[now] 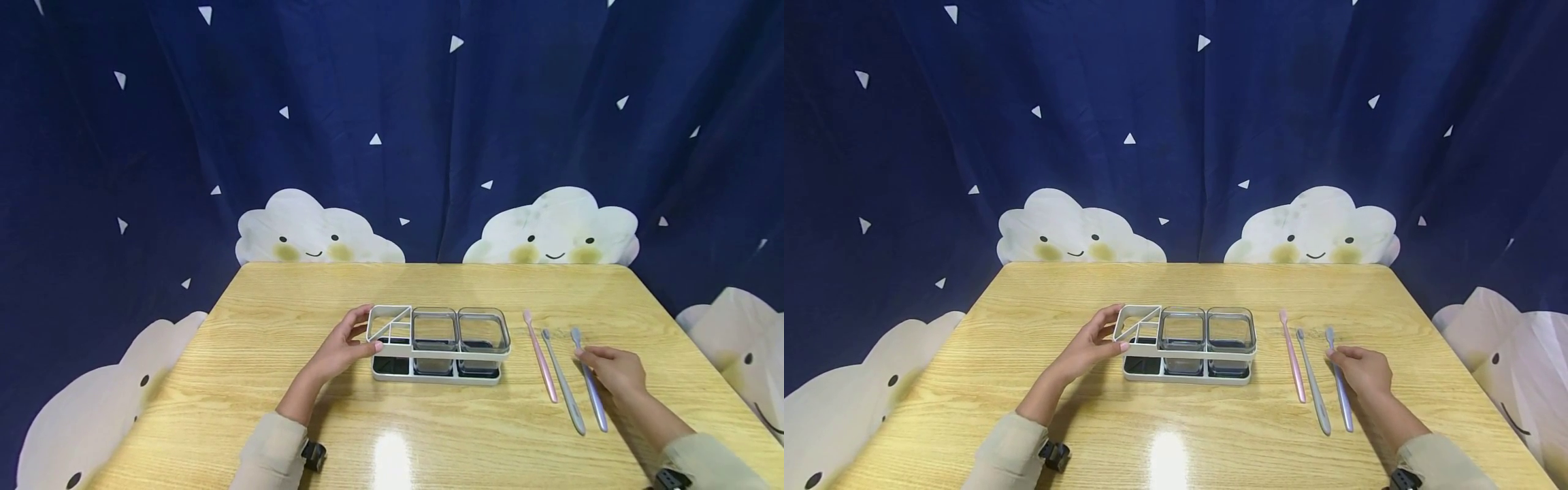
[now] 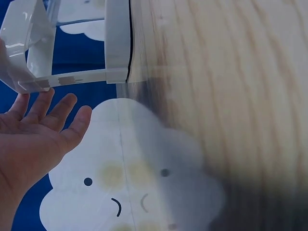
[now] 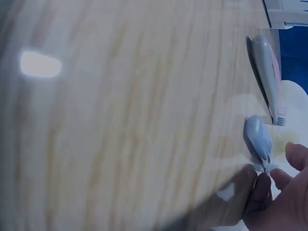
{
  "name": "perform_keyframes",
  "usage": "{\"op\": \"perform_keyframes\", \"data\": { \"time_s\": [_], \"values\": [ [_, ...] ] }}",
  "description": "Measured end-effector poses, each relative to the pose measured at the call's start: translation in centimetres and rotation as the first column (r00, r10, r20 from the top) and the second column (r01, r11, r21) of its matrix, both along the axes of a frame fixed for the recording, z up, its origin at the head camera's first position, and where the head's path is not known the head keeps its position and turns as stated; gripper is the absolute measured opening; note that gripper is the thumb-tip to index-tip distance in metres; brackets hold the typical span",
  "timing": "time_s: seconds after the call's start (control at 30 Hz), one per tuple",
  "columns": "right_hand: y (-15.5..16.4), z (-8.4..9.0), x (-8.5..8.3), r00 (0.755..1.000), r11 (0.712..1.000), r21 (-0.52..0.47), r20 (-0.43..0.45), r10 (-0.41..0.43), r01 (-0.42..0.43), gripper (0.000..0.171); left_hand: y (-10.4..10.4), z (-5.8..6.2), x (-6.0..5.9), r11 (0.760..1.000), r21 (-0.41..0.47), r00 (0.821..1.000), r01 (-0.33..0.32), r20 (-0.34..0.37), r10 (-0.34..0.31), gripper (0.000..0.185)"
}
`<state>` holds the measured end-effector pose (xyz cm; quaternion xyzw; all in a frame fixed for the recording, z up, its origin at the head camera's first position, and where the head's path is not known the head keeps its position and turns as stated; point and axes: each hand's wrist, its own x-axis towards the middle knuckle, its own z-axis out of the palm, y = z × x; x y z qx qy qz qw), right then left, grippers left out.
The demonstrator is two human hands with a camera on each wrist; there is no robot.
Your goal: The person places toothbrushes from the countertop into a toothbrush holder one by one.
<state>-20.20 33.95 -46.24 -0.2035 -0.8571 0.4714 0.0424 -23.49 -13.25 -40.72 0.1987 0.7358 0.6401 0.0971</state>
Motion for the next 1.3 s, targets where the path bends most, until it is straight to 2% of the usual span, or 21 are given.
{"op": "perform_keyframes", "data": {
  "time_s": [0.1,0.3,0.43,0.53,0.63,0.73,0.87,1.13,1.3],
  "values": [
    [-0.1,-0.1,0.0,0.999,0.999,-0.004,-0.011,-0.037,0.037,0.059,0.1,0.4,0.3,1.000,-0.019,1.000,0.002,-0.008,-0.002,0.069],
    [-0.3,-0.6,0.0,0.990,0.990,0.013,-0.045,-0.137,0.138,0.050,-0.1,0.5,0.3,0.999,-0.042,1.000,-0.007,-0.015,0.006,0.069],
    [-0.5,-0.9,0.0,0.985,0.987,0.016,-0.061,-0.160,0.162,0.049,-0.2,0.5,0.1,0.999,-0.045,1.000,-0.003,-0.020,0.002,0.069],
    [-0.7,-1.0,0.1,0.988,0.988,0.045,-0.055,-0.145,0.148,0.051,-0.2,0.5,0.0,0.999,-0.052,1.000,0.004,-0.017,-0.005,0.070],
    [-0.9,-1.0,0.1,0.993,0.986,0.131,-0.057,-0.099,0.105,0.051,-0.2,0.5,0.1,0.998,-0.066,1.000,-0.005,-0.017,0.004,0.070],
    [-0.9,-0.9,0.2,0.997,0.970,0.233,-0.063,-0.048,0.062,0.046,-0.2,0.6,0.2,0.997,-0.074,1.000,-0.012,-0.017,0.011,0.069],
    [-0.9,-1.0,0.2,0.998,0.952,0.304,-0.054,-0.030,0.045,0.043,-0.2,0.8,0.3,0.996,-0.085,1.000,-0.014,-0.022,0.013,0.069],
    [-0.8,-1.1,-0.1,0.999,0.941,0.335,-0.023,-0.040,0.045,0.038,-0.2,0.6,0.3,0.996,-0.087,0.999,-0.027,-0.037,0.024,0.068],
    [-0.8,-0.9,-0.1,0.998,0.949,0.310,0.011,-0.058,0.052,0.037,-0.1,0.7,0.3,0.995,-0.092,0.999,-0.025,-0.048,0.020,0.067]
  ]
}}
